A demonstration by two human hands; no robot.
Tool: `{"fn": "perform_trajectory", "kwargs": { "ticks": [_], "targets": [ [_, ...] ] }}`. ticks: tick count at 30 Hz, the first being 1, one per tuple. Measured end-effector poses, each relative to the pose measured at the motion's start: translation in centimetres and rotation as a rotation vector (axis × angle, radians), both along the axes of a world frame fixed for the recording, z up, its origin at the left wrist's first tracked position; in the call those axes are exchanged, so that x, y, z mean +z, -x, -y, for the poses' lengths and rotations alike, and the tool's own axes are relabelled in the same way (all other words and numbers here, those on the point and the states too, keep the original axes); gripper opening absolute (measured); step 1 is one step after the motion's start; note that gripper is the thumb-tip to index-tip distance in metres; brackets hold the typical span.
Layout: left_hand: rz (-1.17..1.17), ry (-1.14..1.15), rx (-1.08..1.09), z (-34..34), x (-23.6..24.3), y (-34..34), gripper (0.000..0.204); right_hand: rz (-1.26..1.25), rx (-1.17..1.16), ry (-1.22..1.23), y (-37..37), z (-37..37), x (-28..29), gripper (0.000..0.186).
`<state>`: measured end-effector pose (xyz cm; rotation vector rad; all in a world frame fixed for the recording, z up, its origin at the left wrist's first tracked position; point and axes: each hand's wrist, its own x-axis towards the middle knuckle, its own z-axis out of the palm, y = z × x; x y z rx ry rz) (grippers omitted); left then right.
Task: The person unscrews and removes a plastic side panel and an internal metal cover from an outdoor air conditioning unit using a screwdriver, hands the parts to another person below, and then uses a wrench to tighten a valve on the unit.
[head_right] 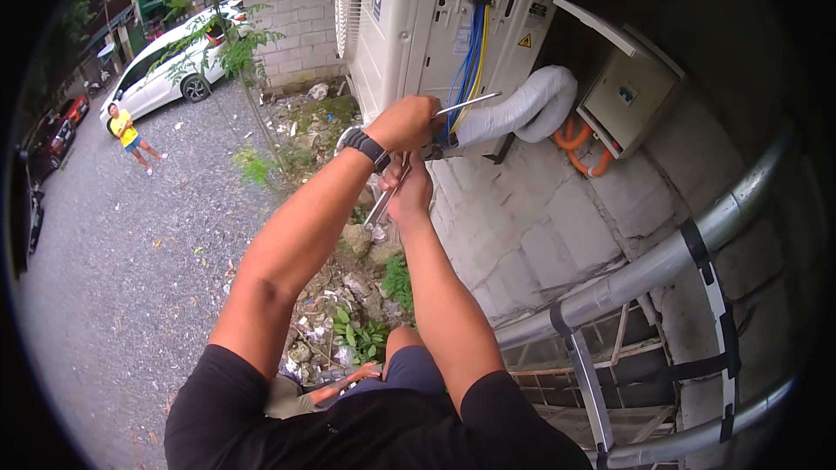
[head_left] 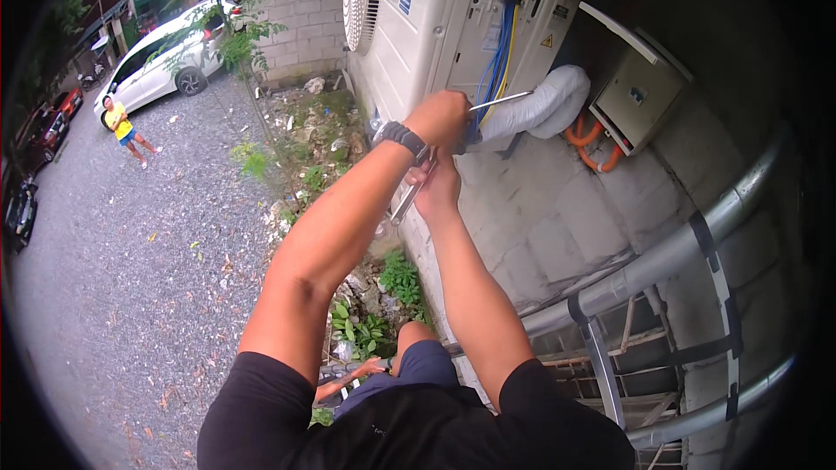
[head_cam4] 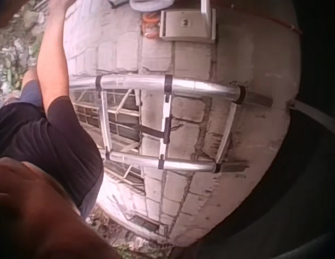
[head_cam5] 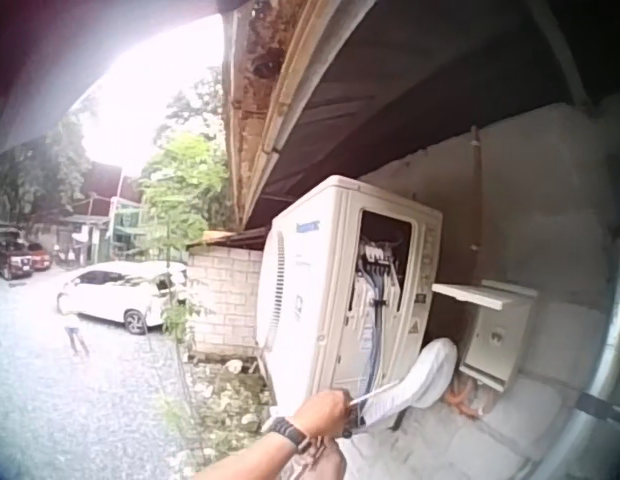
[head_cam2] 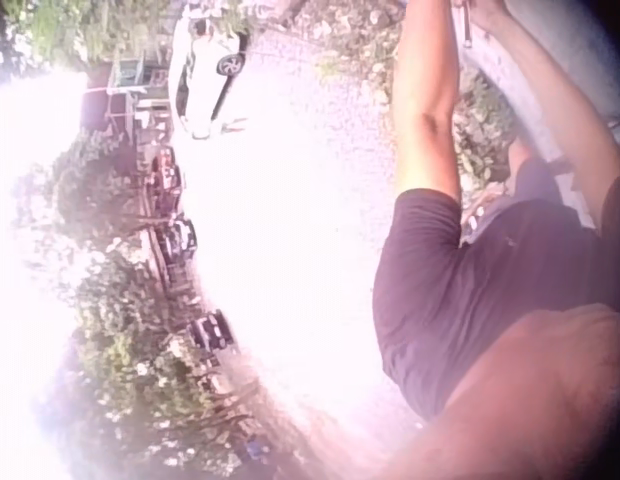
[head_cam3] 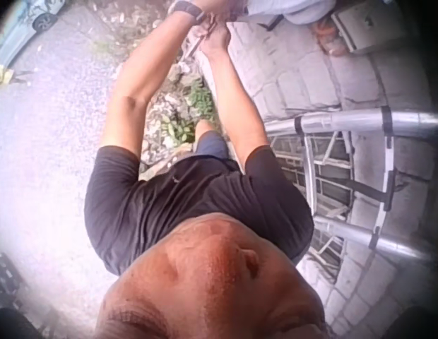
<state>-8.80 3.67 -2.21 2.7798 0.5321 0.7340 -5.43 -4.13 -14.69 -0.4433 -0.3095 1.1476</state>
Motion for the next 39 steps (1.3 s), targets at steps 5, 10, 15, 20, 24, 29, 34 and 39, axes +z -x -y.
{"fn": "perform_trajectory", "kwargs": {
  "ticks": [5, 10, 15, 20, 24, 29, 34, 39],
  "targets": [
    [-0.382, -0.189, 0.04, 0.4, 5.0, -2.4, 0.016, -0.188, -0.147, -0.191, 2.7, -2.6, 2.6, 0.024],
    [-0.599, -0.317, 0.099, 0.7, 6.5, -4.4, 0.022, -0.318, -0.184, -0.233, 2.4, -4.9, 3.3, 0.031],
    [-0.569, -0.374, 0.124, 0.4, 6.0, -3.8, 0.021, -0.486, -0.248, -0.152, 2.1, -7.3, 4.5, 0.035],
    [-0.521, -0.274, 0.127, 0.0, 5.5, -1.0, 0.018, -0.472, -0.233, -0.193, 3.6, -6.8, 4.0, 0.039],
    [-0.438, -0.206, 0.083, -1.6, 4.0, -1.5, 0.019, -0.189, -0.301, -0.17, 1.9, -6.5, 0.8, 0.033],
    [-0.248, -0.182, 0.043, -2.9, 0.9, -1.1, 0.015, -0.161, -0.297, -0.004, 2.4, -4.5, -2.7, 0.031],
    [0.225, -0.166, -0.046, -1.7, -5.3, 1.7, 0.022, 0.054, -0.217, 0.131, 4.2, 0.9, -6.0, 0.024],
    [0.42, -0.132, 0.083, -1.5, -8.2, 1.0, 0.023, 0.306, -0.048, 0.384, 5.5, 8.7, -11.6, 0.025]
  ]
}}
